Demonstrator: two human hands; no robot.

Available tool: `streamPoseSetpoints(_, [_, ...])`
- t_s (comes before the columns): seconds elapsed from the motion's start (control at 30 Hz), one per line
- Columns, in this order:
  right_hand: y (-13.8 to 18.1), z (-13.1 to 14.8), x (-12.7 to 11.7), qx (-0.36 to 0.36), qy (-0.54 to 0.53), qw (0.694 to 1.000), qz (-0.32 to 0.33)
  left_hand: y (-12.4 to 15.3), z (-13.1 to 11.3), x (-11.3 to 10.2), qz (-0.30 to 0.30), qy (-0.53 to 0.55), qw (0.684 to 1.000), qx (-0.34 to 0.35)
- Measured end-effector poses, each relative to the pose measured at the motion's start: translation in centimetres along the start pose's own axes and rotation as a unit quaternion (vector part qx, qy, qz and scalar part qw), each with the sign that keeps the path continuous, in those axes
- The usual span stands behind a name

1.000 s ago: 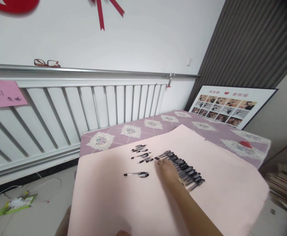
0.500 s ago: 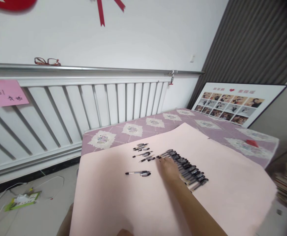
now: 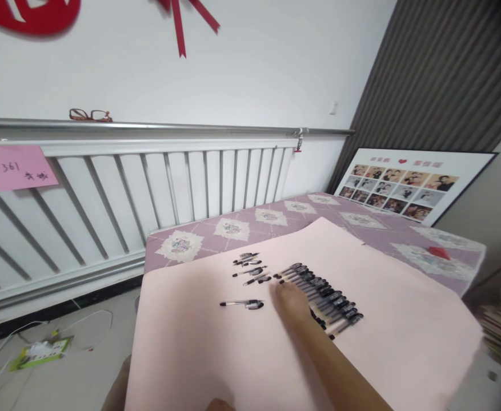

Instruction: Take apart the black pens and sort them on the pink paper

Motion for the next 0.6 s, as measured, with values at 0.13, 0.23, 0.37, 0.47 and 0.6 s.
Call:
streamPoseSetpoints(0.13, [1.0,0.4,0.0,0.009,-0.027,0.999,0.030,-0.8,0.0,0.8,-0.001,-0.009,1.000,-0.008])
streamPoseSetpoints(0.23, [2.1,0.5,-0.3,0.019,-0.059,0.997,0.050,-0.9,-0.1,1.8,0.005,-0.018,1.000,-0.005])
streamPoseSetpoints(0.37, [4.2,0.4,-1.0,0.032,-0.130,0.989,0.060,-0.7,-0.8,1.8,0.017,-0.034,0.999,0.010])
streamPoseSetpoints(0.47, [6.4,0.3,-1.1,0.037,-0.201,0.977,0.058,-0.6,-1.6,2.0,0.032,-0.048,0.998,0.027])
streamPoseSetpoints(0.6, [9.9,-0.5,-0.1,0.041,-0.284,0.956,0.057,-0.2,-2.8,5.1,0.053,-0.074,0.994,0.062])
Point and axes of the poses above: each hand's wrist, its own y-axis away from the middle knuckle, its own x-axis out of the palm, z = x × y, the point moved 10 cm from there along -y, towards the middle knuckle, and after that the axes turned 12 degrees about x, right-handed, at the moved point
